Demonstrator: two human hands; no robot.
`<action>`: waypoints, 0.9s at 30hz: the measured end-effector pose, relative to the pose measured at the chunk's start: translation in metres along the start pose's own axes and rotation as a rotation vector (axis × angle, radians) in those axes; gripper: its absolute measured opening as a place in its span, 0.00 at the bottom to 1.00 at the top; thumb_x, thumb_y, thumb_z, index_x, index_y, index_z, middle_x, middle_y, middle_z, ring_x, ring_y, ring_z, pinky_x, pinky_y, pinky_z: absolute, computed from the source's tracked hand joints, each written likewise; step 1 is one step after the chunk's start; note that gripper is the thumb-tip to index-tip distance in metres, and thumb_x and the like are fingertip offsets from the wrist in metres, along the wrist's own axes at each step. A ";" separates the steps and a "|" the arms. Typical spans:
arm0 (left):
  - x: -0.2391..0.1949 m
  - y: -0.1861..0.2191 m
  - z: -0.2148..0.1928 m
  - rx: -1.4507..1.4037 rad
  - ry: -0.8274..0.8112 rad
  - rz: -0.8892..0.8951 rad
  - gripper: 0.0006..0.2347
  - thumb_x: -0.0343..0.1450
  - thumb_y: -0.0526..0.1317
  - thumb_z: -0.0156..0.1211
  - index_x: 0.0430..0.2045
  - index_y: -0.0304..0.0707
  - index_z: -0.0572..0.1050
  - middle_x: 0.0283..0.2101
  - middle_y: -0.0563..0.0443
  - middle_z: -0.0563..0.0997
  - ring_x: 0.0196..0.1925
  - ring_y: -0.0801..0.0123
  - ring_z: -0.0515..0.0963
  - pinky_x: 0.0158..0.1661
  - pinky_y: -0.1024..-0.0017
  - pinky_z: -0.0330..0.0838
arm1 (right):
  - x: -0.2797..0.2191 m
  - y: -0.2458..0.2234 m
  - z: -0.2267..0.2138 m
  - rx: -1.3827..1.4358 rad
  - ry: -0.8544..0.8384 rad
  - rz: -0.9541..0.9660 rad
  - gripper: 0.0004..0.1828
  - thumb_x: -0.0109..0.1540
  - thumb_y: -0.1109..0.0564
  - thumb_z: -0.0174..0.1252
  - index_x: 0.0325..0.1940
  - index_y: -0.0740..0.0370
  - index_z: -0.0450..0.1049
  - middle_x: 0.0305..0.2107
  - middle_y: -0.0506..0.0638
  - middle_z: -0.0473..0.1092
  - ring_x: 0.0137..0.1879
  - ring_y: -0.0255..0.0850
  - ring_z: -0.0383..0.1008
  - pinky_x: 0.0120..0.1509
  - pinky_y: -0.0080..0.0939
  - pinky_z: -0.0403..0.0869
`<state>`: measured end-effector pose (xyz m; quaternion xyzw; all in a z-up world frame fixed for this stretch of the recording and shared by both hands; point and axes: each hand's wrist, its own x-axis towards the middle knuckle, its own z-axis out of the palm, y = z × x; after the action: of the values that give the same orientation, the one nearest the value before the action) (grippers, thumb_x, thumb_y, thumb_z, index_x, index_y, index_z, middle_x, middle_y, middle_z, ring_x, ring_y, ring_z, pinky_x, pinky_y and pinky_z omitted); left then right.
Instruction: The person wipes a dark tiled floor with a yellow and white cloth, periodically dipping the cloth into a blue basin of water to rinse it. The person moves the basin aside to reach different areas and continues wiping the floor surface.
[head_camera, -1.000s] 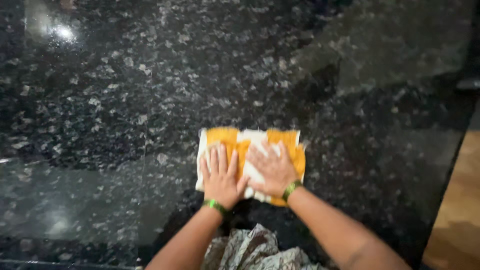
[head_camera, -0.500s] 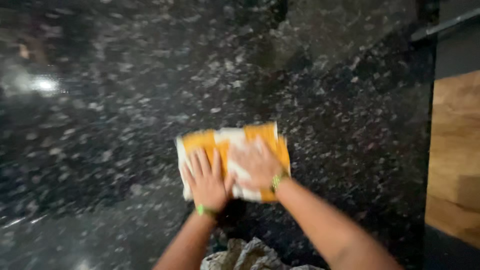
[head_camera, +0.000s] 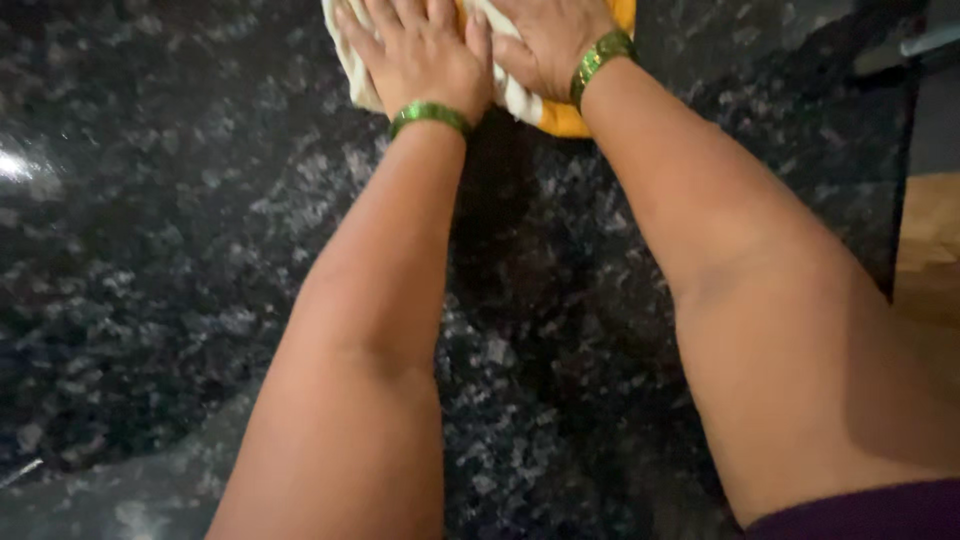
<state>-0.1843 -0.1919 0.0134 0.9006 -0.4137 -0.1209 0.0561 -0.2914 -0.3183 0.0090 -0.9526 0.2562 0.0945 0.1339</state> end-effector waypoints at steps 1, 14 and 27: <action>-0.003 0.003 0.003 0.011 -0.075 -0.010 0.26 0.84 0.57 0.29 0.78 0.50 0.55 0.80 0.40 0.53 0.83 0.42 0.44 0.77 0.37 0.30 | -0.006 0.002 0.001 -0.013 -0.032 0.036 0.32 0.70 0.39 0.44 0.79 0.41 0.62 0.69 0.48 0.66 0.72 0.46 0.64 0.79 0.55 0.61; -0.272 0.009 0.054 -0.069 0.097 0.288 0.32 0.71 0.58 0.45 0.69 0.38 0.62 0.74 0.31 0.55 0.76 0.35 0.49 0.69 0.34 0.32 | -0.278 -0.046 0.096 -0.291 0.182 -0.157 0.40 0.62 0.34 0.47 0.76 0.49 0.61 0.76 0.45 0.53 0.82 0.45 0.43 0.80 0.65 0.42; -0.533 -0.022 0.111 -0.183 -0.008 0.369 0.32 0.71 0.59 0.46 0.69 0.42 0.60 0.74 0.33 0.51 0.75 0.37 0.44 0.65 0.32 0.29 | -0.549 -0.179 0.190 -0.009 0.238 0.458 0.41 0.61 0.29 0.48 0.74 0.47 0.60 0.73 0.56 0.49 0.79 0.59 0.40 0.77 0.73 0.38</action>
<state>-0.5325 0.2263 -0.0064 0.8000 -0.5594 -0.1494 0.1572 -0.6883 0.1423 0.0028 -0.8747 0.4788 0.0107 0.0739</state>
